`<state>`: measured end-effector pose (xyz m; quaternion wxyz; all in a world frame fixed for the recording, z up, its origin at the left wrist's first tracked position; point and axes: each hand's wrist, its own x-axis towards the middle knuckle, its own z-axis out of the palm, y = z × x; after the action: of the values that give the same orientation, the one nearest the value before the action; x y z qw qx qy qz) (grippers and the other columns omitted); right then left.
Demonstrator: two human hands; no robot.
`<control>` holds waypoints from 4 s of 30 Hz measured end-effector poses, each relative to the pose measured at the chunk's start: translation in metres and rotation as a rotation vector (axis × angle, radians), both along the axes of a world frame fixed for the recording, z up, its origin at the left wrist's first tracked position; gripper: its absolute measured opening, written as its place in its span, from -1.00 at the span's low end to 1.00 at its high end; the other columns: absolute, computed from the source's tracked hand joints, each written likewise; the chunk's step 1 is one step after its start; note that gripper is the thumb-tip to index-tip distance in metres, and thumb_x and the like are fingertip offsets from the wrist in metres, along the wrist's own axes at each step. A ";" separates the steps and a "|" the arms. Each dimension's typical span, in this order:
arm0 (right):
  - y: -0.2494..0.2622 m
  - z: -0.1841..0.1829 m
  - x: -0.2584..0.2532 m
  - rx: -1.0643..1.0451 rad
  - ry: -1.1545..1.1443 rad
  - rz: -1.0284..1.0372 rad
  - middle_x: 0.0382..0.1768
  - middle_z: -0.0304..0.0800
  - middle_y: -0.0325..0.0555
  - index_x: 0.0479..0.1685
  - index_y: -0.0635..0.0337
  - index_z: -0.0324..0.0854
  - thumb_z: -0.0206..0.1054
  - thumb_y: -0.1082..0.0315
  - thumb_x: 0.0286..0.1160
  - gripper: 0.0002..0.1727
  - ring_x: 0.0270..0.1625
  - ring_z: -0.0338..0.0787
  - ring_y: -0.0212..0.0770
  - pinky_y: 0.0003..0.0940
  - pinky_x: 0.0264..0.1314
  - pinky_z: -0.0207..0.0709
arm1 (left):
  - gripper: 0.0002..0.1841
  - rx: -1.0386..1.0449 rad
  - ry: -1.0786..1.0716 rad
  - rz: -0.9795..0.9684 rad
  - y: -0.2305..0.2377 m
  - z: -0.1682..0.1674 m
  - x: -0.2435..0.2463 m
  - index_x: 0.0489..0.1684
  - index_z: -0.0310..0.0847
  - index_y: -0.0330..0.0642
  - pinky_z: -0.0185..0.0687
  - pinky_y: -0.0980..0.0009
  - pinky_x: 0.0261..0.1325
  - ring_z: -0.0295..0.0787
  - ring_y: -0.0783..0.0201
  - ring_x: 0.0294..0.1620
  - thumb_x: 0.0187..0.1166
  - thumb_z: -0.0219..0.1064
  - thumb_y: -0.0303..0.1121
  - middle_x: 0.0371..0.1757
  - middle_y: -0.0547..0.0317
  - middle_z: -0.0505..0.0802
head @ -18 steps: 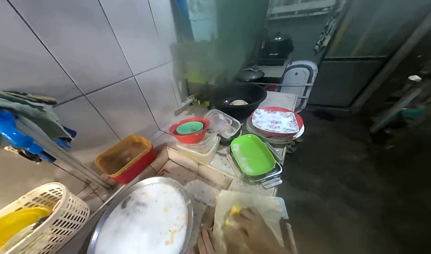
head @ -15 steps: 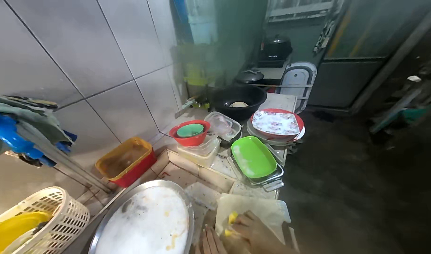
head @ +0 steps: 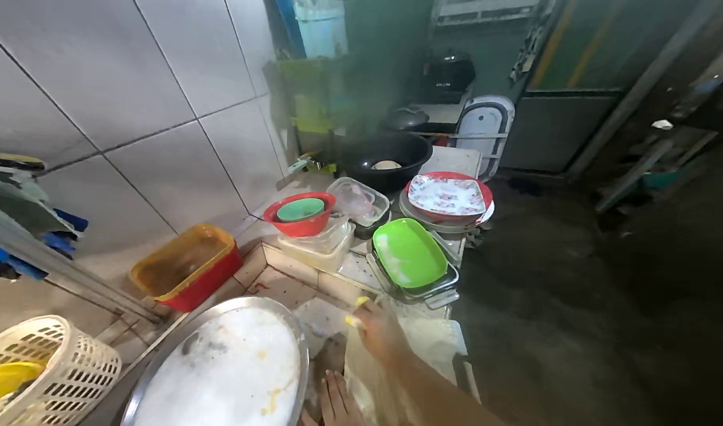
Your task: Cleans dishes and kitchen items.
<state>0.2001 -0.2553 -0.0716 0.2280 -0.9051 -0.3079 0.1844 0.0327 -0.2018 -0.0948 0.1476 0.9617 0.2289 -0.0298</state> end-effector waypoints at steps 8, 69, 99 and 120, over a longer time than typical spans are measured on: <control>-0.004 -0.003 0.016 0.039 -0.049 0.060 0.46 0.64 0.18 0.38 0.27 0.67 0.18 0.44 0.69 -0.63 0.59 0.50 0.25 0.12 0.64 0.32 | 0.45 -0.009 0.075 -0.013 0.000 0.007 -0.001 0.73 0.10 -0.60 -0.20 -0.45 0.71 0.13 -0.35 0.80 -0.02 0.45 0.57 0.78 -0.42 0.26; -0.101 -0.006 -0.030 -0.029 -0.037 -0.300 0.44 0.59 0.31 0.38 0.33 0.64 0.23 0.51 0.58 -0.60 0.54 0.50 0.37 0.25 0.55 0.40 | 0.52 -0.030 0.194 0.026 -0.008 0.017 0.010 0.80 -0.06 -0.55 -0.25 -0.55 0.67 -0.02 -0.43 0.83 -0.02 0.37 0.65 0.81 -0.48 0.13; -0.036 -0.003 -0.051 0.135 -0.042 0.326 0.25 0.73 0.27 0.22 0.30 0.73 0.21 0.49 0.64 -0.71 0.38 0.63 0.35 0.19 0.42 0.50 | 0.37 -0.013 0.116 0.077 -0.012 0.010 0.003 0.79 0.02 -0.53 -0.23 -0.49 0.68 0.10 -0.42 0.79 0.01 0.63 0.29 0.78 -0.46 0.22; -0.210 -0.003 -0.064 0.967 0.553 -0.858 -0.19 0.76 -0.41 0.17 0.29 0.51 0.00 0.51 0.75 -0.78 -0.20 0.78 -0.59 -0.57 -0.07 0.71 | 0.25 -0.262 0.053 0.126 -0.009 0.027 0.004 0.78 -0.04 -0.59 -0.52 -0.29 0.83 -0.18 -0.36 0.88 0.28 0.53 0.25 0.83 -0.47 0.06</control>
<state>0.1357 -0.4651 -0.0747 0.7273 -0.6639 0.0980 0.1439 0.0365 -0.2105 -0.0683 0.2675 0.9168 0.2866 -0.0757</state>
